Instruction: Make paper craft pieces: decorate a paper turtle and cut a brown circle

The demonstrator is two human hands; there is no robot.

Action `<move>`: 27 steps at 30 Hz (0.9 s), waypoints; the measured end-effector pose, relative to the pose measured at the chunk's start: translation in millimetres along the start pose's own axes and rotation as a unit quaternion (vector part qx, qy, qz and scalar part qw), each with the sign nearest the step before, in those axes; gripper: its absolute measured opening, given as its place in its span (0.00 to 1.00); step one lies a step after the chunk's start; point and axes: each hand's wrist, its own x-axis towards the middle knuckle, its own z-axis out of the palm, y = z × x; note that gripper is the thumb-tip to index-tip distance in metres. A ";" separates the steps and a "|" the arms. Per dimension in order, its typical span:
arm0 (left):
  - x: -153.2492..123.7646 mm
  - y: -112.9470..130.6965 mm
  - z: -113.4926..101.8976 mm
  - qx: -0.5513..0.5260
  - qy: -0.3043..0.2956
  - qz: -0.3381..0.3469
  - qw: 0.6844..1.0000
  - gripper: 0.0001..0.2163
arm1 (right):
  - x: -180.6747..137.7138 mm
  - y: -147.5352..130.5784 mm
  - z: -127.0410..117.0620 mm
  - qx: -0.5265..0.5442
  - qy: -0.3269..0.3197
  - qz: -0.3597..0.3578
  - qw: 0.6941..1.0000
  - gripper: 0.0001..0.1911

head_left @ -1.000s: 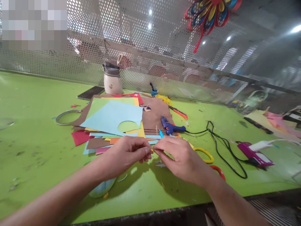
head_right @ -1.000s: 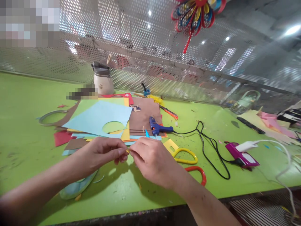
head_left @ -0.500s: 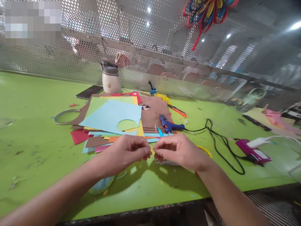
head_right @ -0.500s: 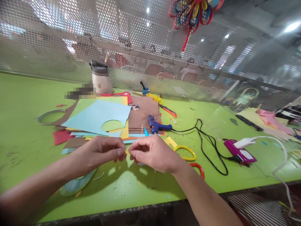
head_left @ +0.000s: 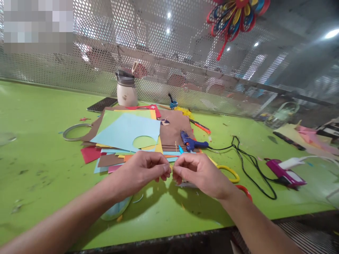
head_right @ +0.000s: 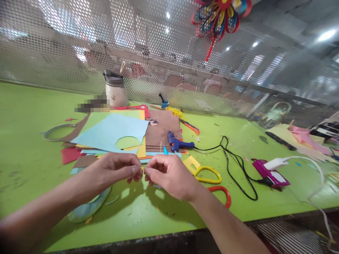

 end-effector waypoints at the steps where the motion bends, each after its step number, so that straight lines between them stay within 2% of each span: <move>1: 0.4 -2.2 -0.2 0.009 0.000 -0.001 1.000 0.13 | 0.0 -0.3 0.1 -0.003 0.000 0.004 1.000 0.13; 6: 5.2 -11.3 0.9 0.027 0.007 0.003 1.000 0.14 | -0.1 -1.2 -0.4 -0.010 -0.013 0.014 1.000 0.11; 15: -0.5 5.4 -1.5 -0.040 0.015 -0.013 0.999 0.12 | -1.0 -0.8 -7.9 -0.007 -0.006 -0.008 1.000 0.06; 19: -0.8 4.6 -1.6 -0.032 0.003 -0.006 0.999 0.13 | -1.4 0.0 -7.9 -0.023 0.016 -0.032 0.999 0.07; 27: 0.2 1.9 -1.1 0.020 -0.003 -0.002 1.000 0.14 | 0.0 0.2 1.8 0.018 -0.001 0.004 1.000 0.09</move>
